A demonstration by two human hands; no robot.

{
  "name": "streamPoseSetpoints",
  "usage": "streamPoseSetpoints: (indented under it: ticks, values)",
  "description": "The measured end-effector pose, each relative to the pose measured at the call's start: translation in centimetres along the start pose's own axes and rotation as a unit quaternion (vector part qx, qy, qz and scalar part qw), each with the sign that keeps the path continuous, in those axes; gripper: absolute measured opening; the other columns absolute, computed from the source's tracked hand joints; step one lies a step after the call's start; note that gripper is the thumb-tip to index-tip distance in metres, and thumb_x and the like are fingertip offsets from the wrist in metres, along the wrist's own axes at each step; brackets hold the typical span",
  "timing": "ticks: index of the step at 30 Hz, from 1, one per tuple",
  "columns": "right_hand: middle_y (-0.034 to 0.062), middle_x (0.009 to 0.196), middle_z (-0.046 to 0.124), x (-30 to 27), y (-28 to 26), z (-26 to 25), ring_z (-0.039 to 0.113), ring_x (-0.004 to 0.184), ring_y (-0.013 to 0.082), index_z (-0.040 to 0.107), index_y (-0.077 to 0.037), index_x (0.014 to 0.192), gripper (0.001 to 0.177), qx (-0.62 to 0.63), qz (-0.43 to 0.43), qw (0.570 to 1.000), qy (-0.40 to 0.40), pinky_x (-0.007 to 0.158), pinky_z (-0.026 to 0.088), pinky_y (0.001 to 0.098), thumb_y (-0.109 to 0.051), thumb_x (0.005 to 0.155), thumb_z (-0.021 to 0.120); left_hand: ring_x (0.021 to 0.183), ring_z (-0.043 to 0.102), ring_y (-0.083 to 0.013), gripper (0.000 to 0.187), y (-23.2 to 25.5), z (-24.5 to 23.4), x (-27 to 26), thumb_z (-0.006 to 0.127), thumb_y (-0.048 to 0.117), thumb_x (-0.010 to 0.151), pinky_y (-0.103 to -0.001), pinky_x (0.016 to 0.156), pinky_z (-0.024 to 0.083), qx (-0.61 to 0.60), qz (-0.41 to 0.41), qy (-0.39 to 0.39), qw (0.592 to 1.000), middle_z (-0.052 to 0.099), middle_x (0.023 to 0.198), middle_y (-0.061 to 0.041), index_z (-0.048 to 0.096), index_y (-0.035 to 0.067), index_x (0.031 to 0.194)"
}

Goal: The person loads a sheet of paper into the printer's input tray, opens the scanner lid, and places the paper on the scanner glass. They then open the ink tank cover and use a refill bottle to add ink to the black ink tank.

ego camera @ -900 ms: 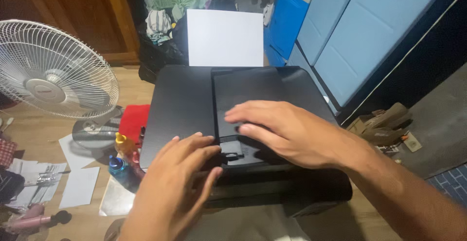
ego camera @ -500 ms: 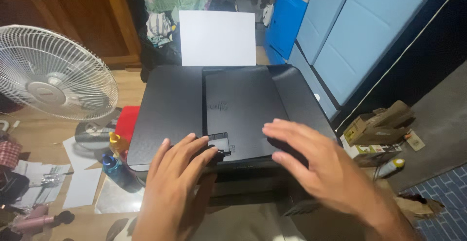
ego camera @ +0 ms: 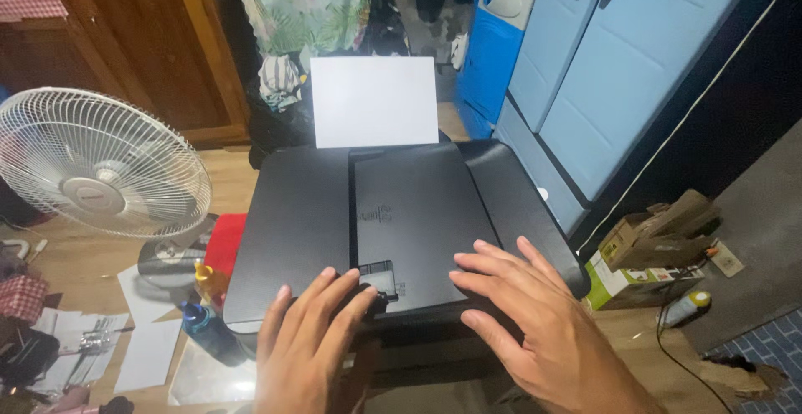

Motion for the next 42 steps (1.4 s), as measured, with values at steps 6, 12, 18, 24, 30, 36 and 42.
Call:
streamPoseSetpoints:
  ticks: [6,12,18,24,30,36,42]
  values:
    - [0.0089,0.141,0.064,0.9,-0.2,0.1,0.049,0.141,0.0280,0.072,-0.007,0.121,0.034,0.046,0.035,0.997,-0.044,0.119,0.026,0.0515,-0.024,0.092,0.069,0.141,0.043,-0.0235,0.066,-0.5,0.6,-0.3,0.073,0.034,0.074,-0.054,0.113,0.021,0.008,-0.005,-0.007,1.000,0.053,0.146,-0.003,0.057,0.022,0.136]
    - [0.0087,0.147,0.063,1.3,-0.8,0.3,0.047,0.146,0.0303,0.072,-0.010,0.127,0.034,0.037,-0.017,0.999,-0.015,0.120,0.024,0.0513,-0.028,0.099,0.067,0.139,0.043,-0.0211,0.067,-1.0,1.0,-1.0,0.070,0.041,0.076,-0.050,0.113,0.023,0.014,0.016,0.006,1.000,0.052,0.145,-0.003,0.057,0.023,0.139]
    - [0.0084,0.143,0.064,1.2,-0.5,0.3,0.047,0.143,0.0283,0.072,-0.007,0.123,0.037,0.033,0.032,0.998,-0.034,0.120,0.026,0.0499,-0.027,0.092,0.068,0.138,0.047,-0.0200,0.062,-0.9,0.8,-0.8,0.069,0.044,0.082,-0.049,0.113,0.029,0.024,0.027,0.030,0.999,0.056,0.144,-0.003,0.058,0.022,0.139]
    - [0.0096,0.146,0.062,3.5,-1.0,-0.8,0.049,0.143,0.0281,0.068,-0.012,0.136,0.041,0.042,-0.012,0.997,-0.065,0.119,0.026,0.0503,-0.031,0.100,0.066,0.118,0.062,-0.0267,0.051,-0.5,-2.4,3.6,0.076,0.036,0.085,-0.043,0.097,0.047,-0.090,0.024,-0.005,0.996,0.067,0.124,-0.010,0.063,0.009,0.126]
    - [0.0137,0.138,0.064,9.2,-1.3,-1.8,0.060,0.130,0.0280,0.064,-0.007,0.131,0.043,0.070,-0.006,0.996,-0.049,0.108,0.046,0.0394,-0.027,0.092,0.067,0.102,0.066,-0.0361,0.045,-0.9,-3.9,9.7,0.071,0.033,0.091,-0.044,0.086,0.052,-0.142,0.037,-0.050,0.988,0.068,0.108,-0.016,0.064,0.005,0.126]
    - [0.0130,0.123,0.071,16.8,4.7,0.1,0.070,0.112,0.0262,0.062,-0.005,0.131,0.052,0.073,0.100,0.992,-0.010,0.094,0.054,0.0386,-0.031,0.087,0.073,0.108,0.067,-0.0427,0.050,-7.5,2.4,18.4,0.071,0.039,0.093,-0.048,0.093,0.052,-0.127,-0.045,-0.026,0.991,0.069,0.115,-0.028,0.066,-0.003,0.120]
    - [0.0171,0.125,0.070,23.7,15.8,4.7,0.067,0.117,0.0301,0.059,0.000,0.134,0.064,0.025,0.193,0.980,0.035,0.098,0.052,0.0396,-0.038,0.085,0.077,0.109,0.067,-0.0438,0.064,-16.5,8.6,24.3,0.072,0.045,0.087,-0.048,0.096,0.052,-0.098,-0.193,-0.048,0.975,0.070,0.113,-0.032,0.062,-0.010,0.116]
Point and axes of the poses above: each hand's wrist, its own x-axis towards the middle knuckle, its own z-axis out of the palm, y = z × x, the point moved 3 cm from there along x, towards the middle knuckle
